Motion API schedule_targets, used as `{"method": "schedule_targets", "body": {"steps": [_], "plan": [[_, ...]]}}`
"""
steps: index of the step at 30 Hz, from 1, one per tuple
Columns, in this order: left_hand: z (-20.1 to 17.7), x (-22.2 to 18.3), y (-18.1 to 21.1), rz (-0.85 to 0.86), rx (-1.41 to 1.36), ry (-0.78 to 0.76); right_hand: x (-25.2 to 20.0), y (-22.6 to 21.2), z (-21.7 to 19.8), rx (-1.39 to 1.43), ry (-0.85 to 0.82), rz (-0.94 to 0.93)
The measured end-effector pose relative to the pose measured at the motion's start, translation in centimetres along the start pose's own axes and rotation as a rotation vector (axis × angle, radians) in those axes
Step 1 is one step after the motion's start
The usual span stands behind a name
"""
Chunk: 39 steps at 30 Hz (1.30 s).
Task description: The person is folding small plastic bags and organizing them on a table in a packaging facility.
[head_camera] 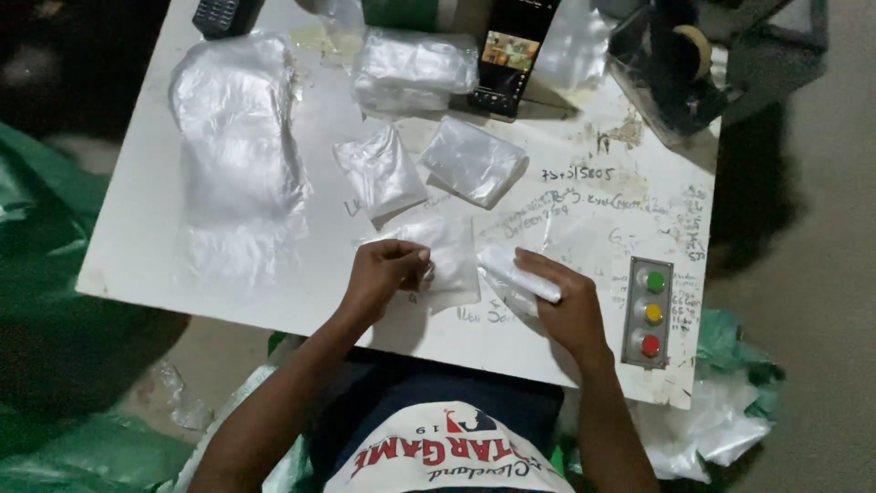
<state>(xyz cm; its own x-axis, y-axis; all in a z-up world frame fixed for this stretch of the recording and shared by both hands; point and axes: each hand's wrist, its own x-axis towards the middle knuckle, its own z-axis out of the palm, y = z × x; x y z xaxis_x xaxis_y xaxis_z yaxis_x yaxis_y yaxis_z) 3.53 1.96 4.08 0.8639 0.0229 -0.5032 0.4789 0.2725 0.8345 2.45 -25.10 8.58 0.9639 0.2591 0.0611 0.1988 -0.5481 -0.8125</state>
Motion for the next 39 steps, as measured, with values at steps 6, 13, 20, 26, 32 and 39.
{"method": "schedule_targets", "body": {"steps": [6, 13, 20, 26, 32, 39], "plan": [[2.6, 1.1, -1.2, 0.216, -0.006, 0.003, -1.3, -3.6, -0.2, 0.826, 0.269, 0.437], [7.7, 1.6, -4.1, 0.590, -0.024, -0.295, -3.2, 5.3, 1.6, 1.186, 0.243, 0.406], [10.5, 3.8, -3.9, 1.279, 0.871, -0.182, -1.8, 1.3, -0.1, 0.037, 0.334, 0.090], [12.6, 3.8, -7.0, 1.329, 0.792, 0.042, -1.2, 1.7, 1.5, 1.000, 0.714, 0.383], [15.3, 2.2, -1.8, 1.540, 0.731, -0.050, -0.5, 6.8, 3.2, -0.252, 0.831, -0.249], [15.0, 0.0, -5.1, 1.595, 0.891, -0.211, -2.1, 13.8, 2.8, 1.074, 0.525, 0.500]]}}
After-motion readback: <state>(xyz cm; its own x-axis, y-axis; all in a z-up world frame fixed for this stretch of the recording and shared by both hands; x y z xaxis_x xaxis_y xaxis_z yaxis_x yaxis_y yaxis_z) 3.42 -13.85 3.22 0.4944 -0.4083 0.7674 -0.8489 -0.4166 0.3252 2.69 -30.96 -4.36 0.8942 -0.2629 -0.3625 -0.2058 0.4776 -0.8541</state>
